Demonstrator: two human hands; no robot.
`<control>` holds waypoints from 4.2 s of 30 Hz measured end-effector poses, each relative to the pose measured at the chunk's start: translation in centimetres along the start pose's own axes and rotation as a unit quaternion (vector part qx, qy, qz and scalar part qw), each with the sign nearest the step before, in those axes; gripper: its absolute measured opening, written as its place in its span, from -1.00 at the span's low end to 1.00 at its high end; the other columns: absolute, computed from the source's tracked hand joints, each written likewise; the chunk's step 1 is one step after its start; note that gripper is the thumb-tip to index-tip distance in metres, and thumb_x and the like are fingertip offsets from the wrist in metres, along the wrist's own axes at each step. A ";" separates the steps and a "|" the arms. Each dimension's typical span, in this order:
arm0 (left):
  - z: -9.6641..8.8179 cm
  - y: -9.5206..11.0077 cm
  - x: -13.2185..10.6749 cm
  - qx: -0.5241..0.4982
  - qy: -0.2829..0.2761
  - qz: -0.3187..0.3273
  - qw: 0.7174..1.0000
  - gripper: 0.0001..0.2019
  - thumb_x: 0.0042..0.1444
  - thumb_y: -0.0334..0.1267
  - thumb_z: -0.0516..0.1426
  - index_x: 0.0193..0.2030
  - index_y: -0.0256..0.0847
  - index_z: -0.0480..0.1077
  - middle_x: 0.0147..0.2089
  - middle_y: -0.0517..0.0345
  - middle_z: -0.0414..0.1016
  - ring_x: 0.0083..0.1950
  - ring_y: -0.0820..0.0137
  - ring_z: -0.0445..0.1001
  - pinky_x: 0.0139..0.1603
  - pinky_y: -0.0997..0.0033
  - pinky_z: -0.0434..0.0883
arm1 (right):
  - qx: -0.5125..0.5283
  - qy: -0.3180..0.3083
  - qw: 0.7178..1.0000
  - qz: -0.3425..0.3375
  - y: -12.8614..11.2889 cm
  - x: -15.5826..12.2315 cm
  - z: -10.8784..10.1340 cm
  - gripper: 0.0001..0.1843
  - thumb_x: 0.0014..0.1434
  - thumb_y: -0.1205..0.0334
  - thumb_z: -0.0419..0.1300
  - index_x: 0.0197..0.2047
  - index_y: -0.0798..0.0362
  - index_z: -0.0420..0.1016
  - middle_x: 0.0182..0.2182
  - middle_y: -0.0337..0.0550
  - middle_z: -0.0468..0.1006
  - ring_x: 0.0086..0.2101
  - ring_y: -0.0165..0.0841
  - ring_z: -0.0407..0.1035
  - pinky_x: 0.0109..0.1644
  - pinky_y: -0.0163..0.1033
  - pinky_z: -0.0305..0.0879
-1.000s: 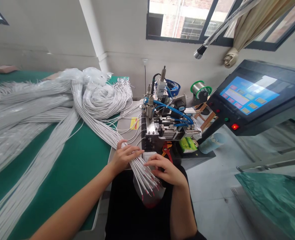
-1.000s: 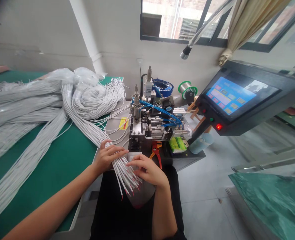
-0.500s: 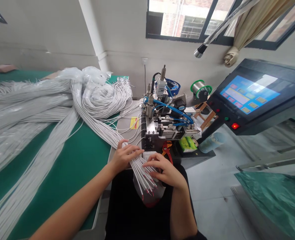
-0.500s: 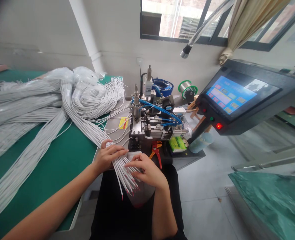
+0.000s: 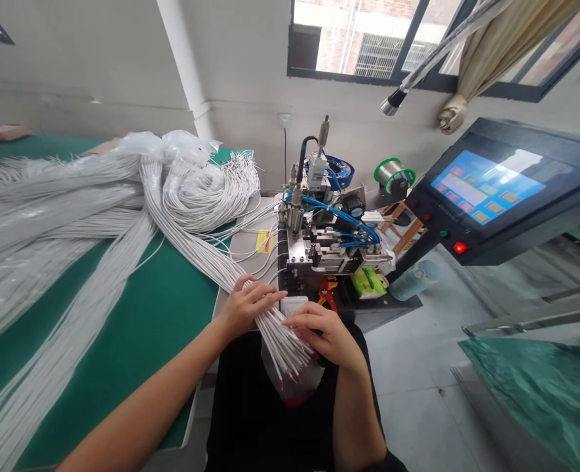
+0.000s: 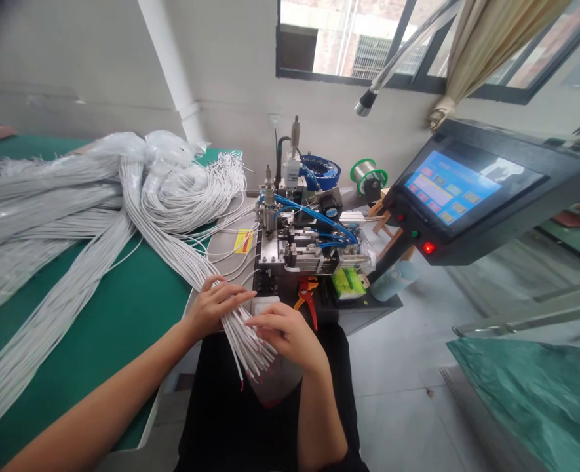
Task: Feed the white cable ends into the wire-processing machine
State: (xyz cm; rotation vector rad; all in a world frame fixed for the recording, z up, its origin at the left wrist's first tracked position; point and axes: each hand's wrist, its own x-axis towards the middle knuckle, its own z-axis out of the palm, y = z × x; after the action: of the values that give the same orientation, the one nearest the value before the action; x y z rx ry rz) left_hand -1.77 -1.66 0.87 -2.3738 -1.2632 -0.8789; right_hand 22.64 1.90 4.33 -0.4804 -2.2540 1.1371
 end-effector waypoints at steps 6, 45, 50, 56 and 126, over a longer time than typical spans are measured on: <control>0.0 -0.1 -0.1 0.004 -0.013 0.006 1.000 -0.58 0.23 -0.35 0.03 0.22 -0.07 0.31 -0.10 0.12 0.53 -0.09 0.41 0.47 0.19 0.22 0.16 | -0.021 0.006 1.000 0.017 -0.3 0.1 0.3 -0.80 0.26 0.24 0.19 -0.08 -0.03 0.59 -0.26 -0.15 0.49 -0.26 -0.36 0.39 -0.11 -0.28 0.31; 0.6 0.0 0.6 0.058 -0.025 -0.029 0.998 -0.71 0.21 -0.47 -0.01 -0.08 -0.14 0.46 -0.39 0.23 0.49 -0.29 0.44 0.43 0.11 0.21 0.16 | 0.202 0.229 0.931 0.198 4.1 2.8 1.3 -0.67 0.14 0.01 0.23 -0.22 0.11 0.62 -0.43 -0.12 0.60 -0.66 -0.53 0.12 -0.60 -0.36 0.00; 0.3 0.1 0.8 0.058 -0.034 -0.033 0.997 -0.68 0.23 -0.45 -0.01 0.03 -0.11 0.42 -0.38 0.24 0.47 -0.27 0.43 0.43 0.11 0.22 0.15 | 0.177 0.228 0.934 0.213 5.2 2.6 0.7 -0.70 0.10 0.06 0.23 -0.25 0.14 0.58 -0.42 -0.10 0.60 -0.50 -0.39 0.36 -0.44 -0.33 0.22; 0.4 0.1 0.8 0.063 -0.037 -0.037 0.997 -0.70 0.21 -0.48 -0.01 -0.06 -0.11 0.45 -0.36 0.21 0.48 -0.24 0.41 0.43 0.11 0.20 0.15 | -0.016 0.249 0.947 0.201 6.3 2.7 0.9 -0.75 0.11 0.11 0.17 -0.31 0.14 0.54 -0.45 -0.14 0.53 -0.53 -0.41 0.27 -0.42 -0.31 0.19; 0.0 0.0 0.5 0.027 0.001 0.029 0.999 -0.85 0.25 -0.30 0.10 -0.09 -0.18 0.45 -0.44 0.25 0.48 -0.40 0.50 0.43 -0.20 0.40 0.36 | 0.224 0.361 0.881 0.208 4.9 1.8 2.2 -0.73 0.04 0.03 0.34 -0.36 0.09 0.61 -0.49 -0.18 0.56 -0.55 -0.44 0.28 -0.53 -0.34 0.12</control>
State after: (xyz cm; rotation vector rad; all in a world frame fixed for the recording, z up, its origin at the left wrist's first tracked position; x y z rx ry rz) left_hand -1.58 -1.37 1.18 -2.3549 -1.1953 -0.8194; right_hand 20.16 4.34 -0.13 -1.0203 -1.2249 1.3434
